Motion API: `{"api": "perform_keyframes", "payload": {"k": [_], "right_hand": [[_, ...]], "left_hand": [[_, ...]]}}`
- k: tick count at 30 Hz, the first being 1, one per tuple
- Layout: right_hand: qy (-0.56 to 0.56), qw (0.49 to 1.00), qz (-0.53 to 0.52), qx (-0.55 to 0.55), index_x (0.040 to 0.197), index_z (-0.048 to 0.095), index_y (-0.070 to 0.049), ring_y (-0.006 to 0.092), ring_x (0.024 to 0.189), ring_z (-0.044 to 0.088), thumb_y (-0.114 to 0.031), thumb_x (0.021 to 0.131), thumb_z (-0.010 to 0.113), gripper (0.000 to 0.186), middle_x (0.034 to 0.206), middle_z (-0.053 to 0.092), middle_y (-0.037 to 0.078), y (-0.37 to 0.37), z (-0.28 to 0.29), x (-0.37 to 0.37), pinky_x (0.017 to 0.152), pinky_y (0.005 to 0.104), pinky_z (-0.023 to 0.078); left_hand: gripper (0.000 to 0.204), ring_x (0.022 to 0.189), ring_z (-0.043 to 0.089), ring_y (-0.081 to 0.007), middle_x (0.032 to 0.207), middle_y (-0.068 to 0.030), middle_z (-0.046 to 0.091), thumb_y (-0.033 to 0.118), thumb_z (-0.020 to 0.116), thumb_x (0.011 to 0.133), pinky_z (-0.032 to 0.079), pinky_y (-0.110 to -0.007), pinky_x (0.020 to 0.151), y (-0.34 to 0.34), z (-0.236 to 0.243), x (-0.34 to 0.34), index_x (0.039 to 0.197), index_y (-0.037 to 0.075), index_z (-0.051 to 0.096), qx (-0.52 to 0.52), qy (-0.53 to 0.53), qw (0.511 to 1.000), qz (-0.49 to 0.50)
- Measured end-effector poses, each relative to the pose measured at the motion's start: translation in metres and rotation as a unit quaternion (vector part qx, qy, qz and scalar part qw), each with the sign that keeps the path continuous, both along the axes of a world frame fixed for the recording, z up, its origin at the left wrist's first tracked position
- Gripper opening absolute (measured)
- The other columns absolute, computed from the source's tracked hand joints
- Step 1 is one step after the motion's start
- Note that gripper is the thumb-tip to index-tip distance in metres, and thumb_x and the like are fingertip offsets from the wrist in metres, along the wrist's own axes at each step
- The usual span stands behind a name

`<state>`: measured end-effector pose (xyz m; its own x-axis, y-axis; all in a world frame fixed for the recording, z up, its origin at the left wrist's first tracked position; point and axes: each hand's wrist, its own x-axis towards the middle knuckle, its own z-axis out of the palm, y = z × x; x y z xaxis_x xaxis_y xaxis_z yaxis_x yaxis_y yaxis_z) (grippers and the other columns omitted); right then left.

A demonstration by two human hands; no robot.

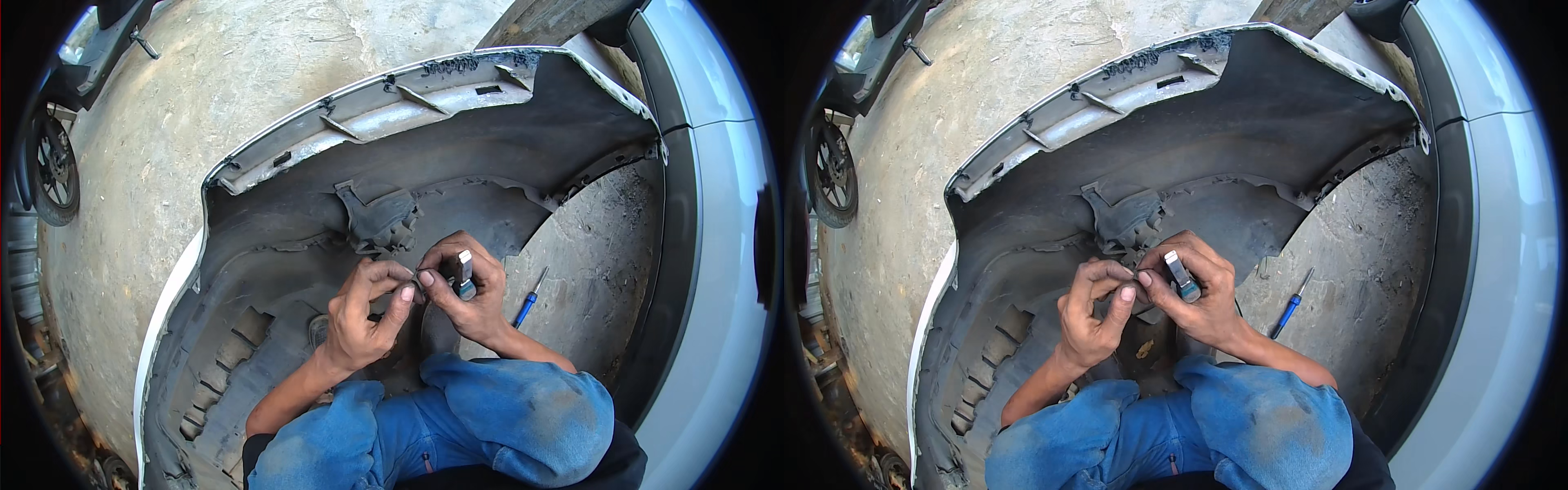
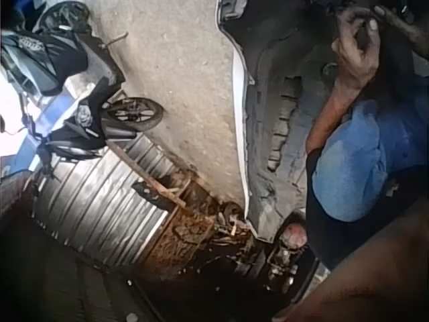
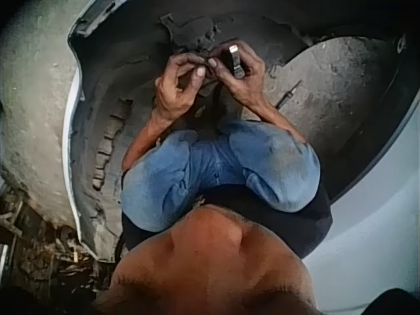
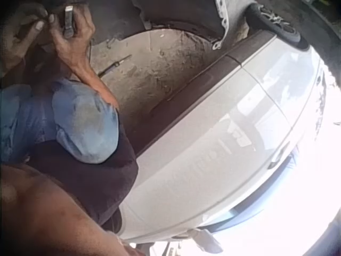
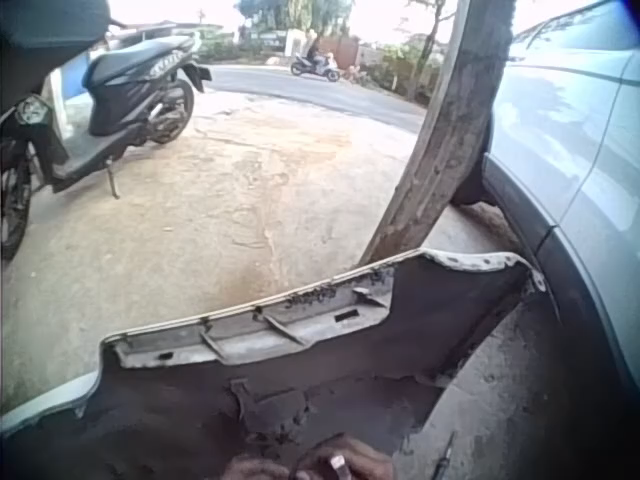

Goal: Soldering and repairing a plastic motorcycle bumper.

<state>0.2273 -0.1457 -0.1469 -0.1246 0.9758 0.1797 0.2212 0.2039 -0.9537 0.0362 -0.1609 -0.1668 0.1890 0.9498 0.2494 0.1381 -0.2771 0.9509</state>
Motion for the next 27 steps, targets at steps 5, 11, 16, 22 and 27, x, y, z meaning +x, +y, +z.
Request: {"api": "perform_keyframes", "payload": {"k": [5,11,16,22,27], "right_hand": [[0.012,0.999,0.004,-0.031,0.098,0.076,0.002,0.0202,0.087,0.070,-0.002,0.086,0.081,0.014,0.097,0.073,0.011,0.000,0.001,-0.001,0.074,0.0334,0.055],[-0.009,1.000,0.023,-0.013,0.097,0.076,0.002,0.0194,0.085,0.070,-0.004,0.085,0.082,0.014,0.095,0.073,0.010,0.003,0.004,-0.002,0.073,0.0328,0.055],[-0.011,0.992,0.058,-0.114,0.098,0.076,0.001,0.0156,0.081,0.067,-0.009,0.088,0.081,0.015,0.093,0.071,0.008,0.008,0.019,0.002,0.071,0.0313,0.052],[0.045,0.977,0.061,-0.201,0.100,0.075,0.001,0.0111,0.081,0.063,-0.017,0.092,0.081,0.021,0.091,0.068,0.004,0.006,0.018,0.002,0.071,0.0299,0.048],[0.084,0.969,0.024,-0.231,0.100,0.075,0.000,0.0096,0.082,0.060,-0.019,0.094,0.081,0.021,0.091,0.068,0.002,0.000,0.009,0.001,0.072,0.0292,0.047]], "left_hand": [[0.023,0.082,0.073,-0.0236,0.096,-0.0158,0.076,0.007,0.072,0.100,0.057,-0.034,0.075,0.000,0.008,-0.003,0.117,-0.004,0.061,-0.105,-0.064,0.992,-0.021],[0.016,0.077,0.069,-0.0208,0.091,-0.0109,0.077,0.002,0.075,0.094,0.055,-0.032,0.067,0.010,0.001,-0.012,0.108,-0.003,0.067,0.065,0.040,0.997,-0.017],[0.016,0.070,0.062,-0.0212,0.089,-0.0084,0.076,0.001,0.077,0.091,0.052,-0.033,0.064,0.017,-0.003,-0.020,0.105,-0.003,0.069,0.168,0.108,0.980,-0.012],[0.018,0.069,0.060,-0.0192,0.092,-0.0081,0.075,0.003,0.080,0.091,0.051,-0.033,0.062,0.015,-0.010,-0.015,0.104,-0.002,0.068,0.192,0.091,0.977,-0.016],[0.016,0.078,0.065,-0.0130,0.095,-0.0082,0.072,0.011,0.077,0.098,0.052,-0.032,0.065,0.008,0.004,-0.014,0.105,0.000,0.068,-0.113,-0.020,0.992,-0.044]]}}
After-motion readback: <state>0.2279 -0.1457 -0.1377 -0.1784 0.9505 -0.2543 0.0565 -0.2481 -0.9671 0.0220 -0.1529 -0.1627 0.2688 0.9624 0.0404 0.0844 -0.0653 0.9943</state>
